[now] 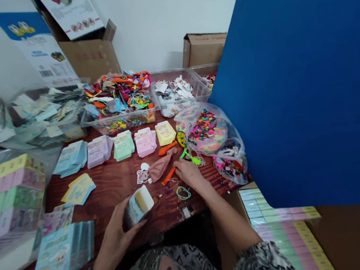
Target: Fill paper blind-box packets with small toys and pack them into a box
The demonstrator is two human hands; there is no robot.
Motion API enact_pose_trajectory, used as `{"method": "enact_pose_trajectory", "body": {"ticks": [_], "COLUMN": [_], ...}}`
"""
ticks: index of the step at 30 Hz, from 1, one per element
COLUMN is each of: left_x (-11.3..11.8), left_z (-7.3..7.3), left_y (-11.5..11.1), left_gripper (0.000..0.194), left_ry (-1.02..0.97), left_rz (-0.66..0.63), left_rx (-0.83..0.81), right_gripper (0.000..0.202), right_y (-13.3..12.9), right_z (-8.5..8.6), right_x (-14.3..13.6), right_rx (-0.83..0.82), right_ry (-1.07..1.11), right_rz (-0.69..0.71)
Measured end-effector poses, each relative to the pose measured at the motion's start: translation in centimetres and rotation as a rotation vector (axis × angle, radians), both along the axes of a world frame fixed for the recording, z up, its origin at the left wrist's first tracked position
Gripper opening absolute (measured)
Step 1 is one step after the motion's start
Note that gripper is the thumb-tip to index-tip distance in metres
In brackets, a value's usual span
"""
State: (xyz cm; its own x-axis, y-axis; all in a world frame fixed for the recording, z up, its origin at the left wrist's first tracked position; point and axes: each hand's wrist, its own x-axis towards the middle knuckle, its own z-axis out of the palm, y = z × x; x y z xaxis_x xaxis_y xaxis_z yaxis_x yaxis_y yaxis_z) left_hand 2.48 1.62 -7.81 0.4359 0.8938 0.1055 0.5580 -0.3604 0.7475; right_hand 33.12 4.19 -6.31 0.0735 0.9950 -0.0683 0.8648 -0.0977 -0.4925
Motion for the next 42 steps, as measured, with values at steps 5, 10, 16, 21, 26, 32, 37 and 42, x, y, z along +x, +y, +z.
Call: {"method": "enact_pose_trajectory", "body": {"ticks": [5, 10, 16, 21, 26, 32, 37, 42], "left_x": [-0.1, 0.0, 0.1, 0.4, 0.5, 0.5, 0.8, 1.3], "left_z": [0.3, 0.3, 0.6, 0.8, 1.0, 0.9, 0.5, 0.3], "left_y": [0.1, 0.0, -0.2, -0.3, -0.3, -0.2, -0.1, -0.2], "left_gripper": [0.065, 0.065, 0.065, 0.068, 0.062, 0.062, 0.064, 0.063], "left_ry": [-0.055, -0.036, 0.031, 0.048, 0.056, 0.075, 0.095, 0.085], "left_rz": [-0.037, -0.078, -0.072, -0.045, -0.037, -0.047, -0.105, -0.105], "left_rx": [-0.095, -0.104, -0.041, -0.015, 0.028, 0.083, 0.104, 0.078], "right_gripper": [0.015, 0.019, 0.018, 0.019, 0.019, 0.026, 0.02, 0.019], "right_y": [-1.2, -3.3, -3.5, -4.2, -4.9, -4.3, -3.9, -3.9], "right_z": [2.7, 6.8, 7.7, 7.1, 7.0, 6.4, 6.1, 6.7], "right_x": [-0.5, -3.4, -6.6, -8.6, -8.9, -8.5, -8.9, -9.3], "right_rx": [0.247, 0.445, 0.298, 0.143, 0.09, 0.024, -0.003, -0.069], "right_ry": [0.202, 0.26, -0.047, -0.182, -0.032, 0.099, -0.013, -0.037], "right_rz": [0.021, 0.139, 0.241, 0.444, 0.523, 0.468, 0.335, 0.207]}}
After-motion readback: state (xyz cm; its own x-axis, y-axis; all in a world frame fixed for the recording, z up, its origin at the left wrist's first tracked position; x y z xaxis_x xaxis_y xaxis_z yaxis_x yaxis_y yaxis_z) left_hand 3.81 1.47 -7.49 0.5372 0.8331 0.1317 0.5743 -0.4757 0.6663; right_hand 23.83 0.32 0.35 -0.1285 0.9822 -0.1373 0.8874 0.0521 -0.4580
